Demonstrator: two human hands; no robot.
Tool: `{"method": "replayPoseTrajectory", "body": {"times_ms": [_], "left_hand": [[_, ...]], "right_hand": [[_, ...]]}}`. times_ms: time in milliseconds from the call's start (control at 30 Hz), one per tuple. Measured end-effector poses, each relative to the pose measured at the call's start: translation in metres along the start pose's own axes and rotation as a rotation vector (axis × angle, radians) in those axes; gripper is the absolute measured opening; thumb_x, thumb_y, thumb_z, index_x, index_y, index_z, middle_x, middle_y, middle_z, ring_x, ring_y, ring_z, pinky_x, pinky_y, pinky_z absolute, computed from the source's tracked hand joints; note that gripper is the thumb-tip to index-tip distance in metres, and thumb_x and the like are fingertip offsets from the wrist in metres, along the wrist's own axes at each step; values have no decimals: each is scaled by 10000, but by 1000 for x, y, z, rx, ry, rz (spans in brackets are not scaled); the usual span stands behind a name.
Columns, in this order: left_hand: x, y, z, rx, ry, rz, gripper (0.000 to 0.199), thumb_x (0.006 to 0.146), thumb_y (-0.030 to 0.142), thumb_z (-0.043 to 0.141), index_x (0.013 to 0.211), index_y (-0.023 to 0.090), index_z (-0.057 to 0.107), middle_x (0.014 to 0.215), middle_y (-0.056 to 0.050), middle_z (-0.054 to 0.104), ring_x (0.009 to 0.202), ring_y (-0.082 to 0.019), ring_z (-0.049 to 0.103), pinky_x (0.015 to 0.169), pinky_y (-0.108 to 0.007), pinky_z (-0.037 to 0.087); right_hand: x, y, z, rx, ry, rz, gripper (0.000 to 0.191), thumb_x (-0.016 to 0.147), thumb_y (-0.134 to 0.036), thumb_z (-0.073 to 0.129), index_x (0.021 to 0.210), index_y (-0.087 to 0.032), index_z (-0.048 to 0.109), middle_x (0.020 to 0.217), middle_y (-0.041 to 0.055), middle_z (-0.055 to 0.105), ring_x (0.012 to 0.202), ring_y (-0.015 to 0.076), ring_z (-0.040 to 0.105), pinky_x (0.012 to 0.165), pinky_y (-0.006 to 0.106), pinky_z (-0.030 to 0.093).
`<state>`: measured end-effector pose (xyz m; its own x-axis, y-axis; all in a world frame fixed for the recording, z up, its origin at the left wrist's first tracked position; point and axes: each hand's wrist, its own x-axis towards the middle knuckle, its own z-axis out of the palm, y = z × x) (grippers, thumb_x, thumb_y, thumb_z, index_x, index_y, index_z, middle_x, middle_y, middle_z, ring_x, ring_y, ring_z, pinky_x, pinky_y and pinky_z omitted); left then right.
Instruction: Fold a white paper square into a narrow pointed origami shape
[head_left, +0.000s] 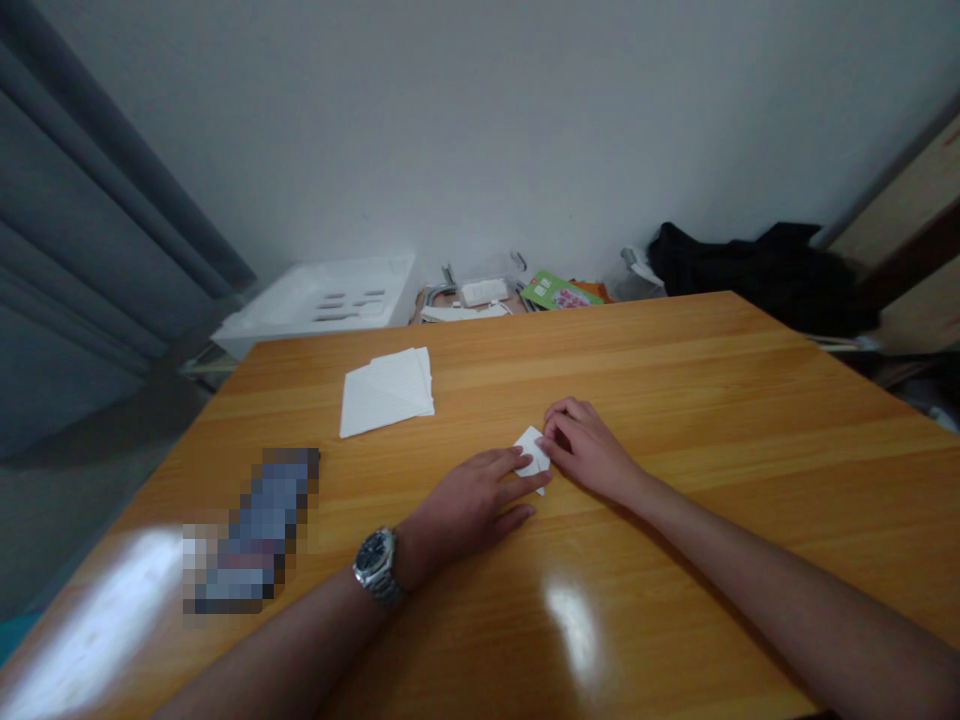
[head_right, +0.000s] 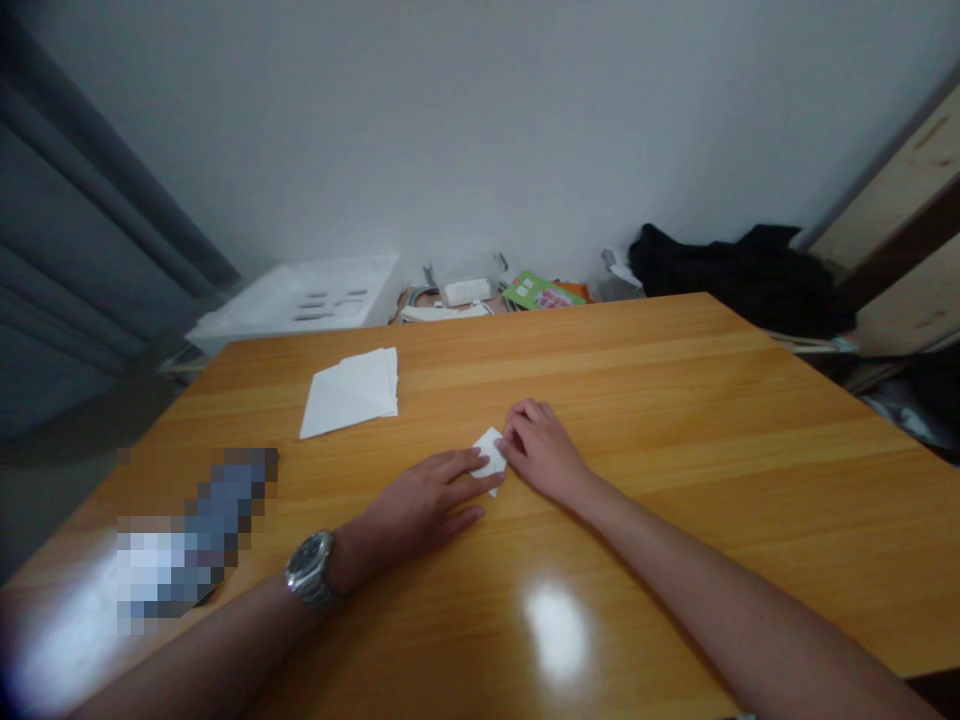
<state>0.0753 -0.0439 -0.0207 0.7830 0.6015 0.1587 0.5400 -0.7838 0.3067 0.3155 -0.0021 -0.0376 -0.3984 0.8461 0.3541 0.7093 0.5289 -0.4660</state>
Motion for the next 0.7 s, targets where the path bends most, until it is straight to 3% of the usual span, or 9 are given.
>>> {"method": "replayPoseTrajectory", "body": {"times_ms": [700], "left_hand": [[2,3,-2,70,-6,16,411,1007,388,495,1389,254,573,1455,-104,541,1336,-270,521,1120,-437,447]], "right_hand": [[1,1,2,-12,19,1,127,924,-269,632,822,-209,585,1023,78,596,992,249,547,923,414,455]]}}
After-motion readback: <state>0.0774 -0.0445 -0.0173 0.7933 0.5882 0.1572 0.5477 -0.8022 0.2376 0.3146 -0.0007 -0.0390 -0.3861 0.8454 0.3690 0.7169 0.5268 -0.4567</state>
